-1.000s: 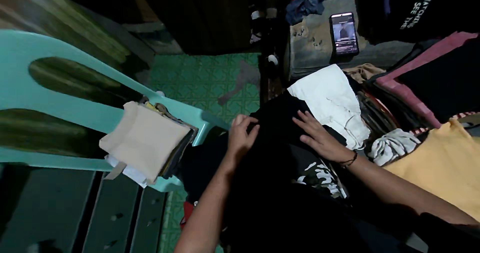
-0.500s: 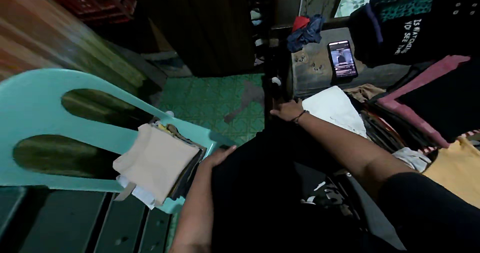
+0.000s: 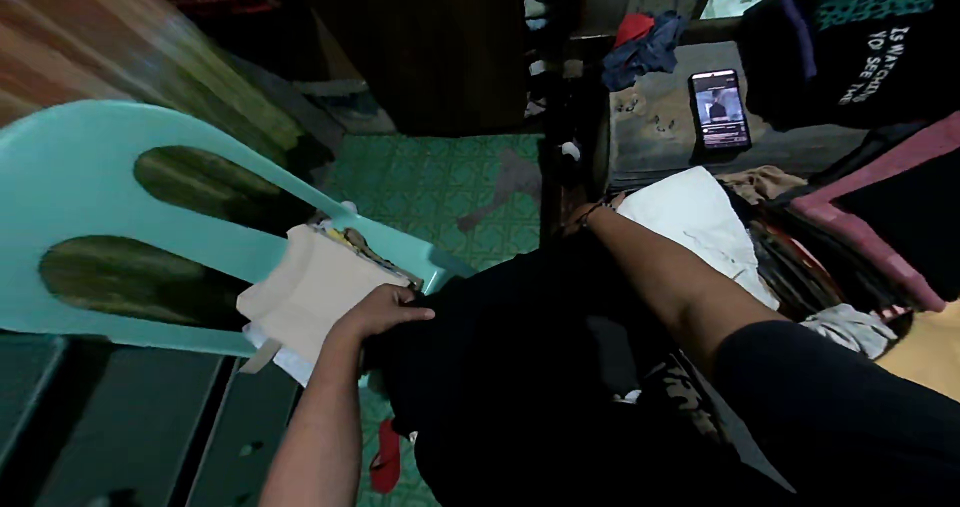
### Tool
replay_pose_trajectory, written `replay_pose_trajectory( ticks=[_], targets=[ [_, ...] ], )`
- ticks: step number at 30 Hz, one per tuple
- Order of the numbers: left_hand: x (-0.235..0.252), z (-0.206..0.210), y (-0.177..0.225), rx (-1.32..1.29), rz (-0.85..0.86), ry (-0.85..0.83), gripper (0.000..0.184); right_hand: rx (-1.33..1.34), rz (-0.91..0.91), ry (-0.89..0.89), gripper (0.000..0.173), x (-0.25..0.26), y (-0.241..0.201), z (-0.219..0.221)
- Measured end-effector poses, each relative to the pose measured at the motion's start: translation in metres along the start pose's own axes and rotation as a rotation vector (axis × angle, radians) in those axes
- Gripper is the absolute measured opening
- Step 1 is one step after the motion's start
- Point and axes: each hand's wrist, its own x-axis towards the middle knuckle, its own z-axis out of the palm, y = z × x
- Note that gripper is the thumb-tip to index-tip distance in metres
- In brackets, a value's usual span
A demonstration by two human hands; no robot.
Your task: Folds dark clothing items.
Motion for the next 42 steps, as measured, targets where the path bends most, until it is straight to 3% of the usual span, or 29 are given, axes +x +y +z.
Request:
replay_pose_trajectory(
  ticks=[2,4,7,16,21,24,34,38,42],
  targets=[
    [-0.008,-0.001,-0.008,0.035,-0.033,-0.004,0.039,0.022,-0.063,0.218,0.059,0.071,0.022,0.023],
    [-0.013,0.000,-0.024,0.041,-0.035,-0.007,0.036,0.018,-0.120,0.294,0.056,0.097,0.032,0.029],
    [-0.028,-0.002,-0.036,-0.048,0.020,0.020,0.025,0.064,-0.132,0.300,0.046,0.074,0.036,0.016],
    [-0.076,-0.006,-0.082,-0.099,-0.008,0.066,0.020,0.734,-0.368,0.593,0.036,0.045,0.083,-0.015],
    [-0.108,-0.008,-0.082,0.066,-0.095,0.340,0.020,0.981,-0.489,0.696,0.032,0.013,0.077,-0.019],
    [-0.126,0.001,-0.092,0.087,-0.151,0.499,0.020,1.154,-0.590,0.695,0.039,-0.003,0.080,-0.021],
    [-0.195,0.082,-0.091,-0.026,-0.139,0.851,0.015,1.302,-0.864,0.636,0.040,-0.067,0.111,0.021],
    [-0.208,0.136,-0.093,0.056,-0.166,0.930,0.009,1.268,-0.835,0.680,0.039,-0.095,0.137,0.063],
    [-0.212,0.180,-0.103,0.096,-0.146,0.922,0.010,1.181,-0.655,0.690,0.035,-0.105,0.163,0.112]
  ],
)
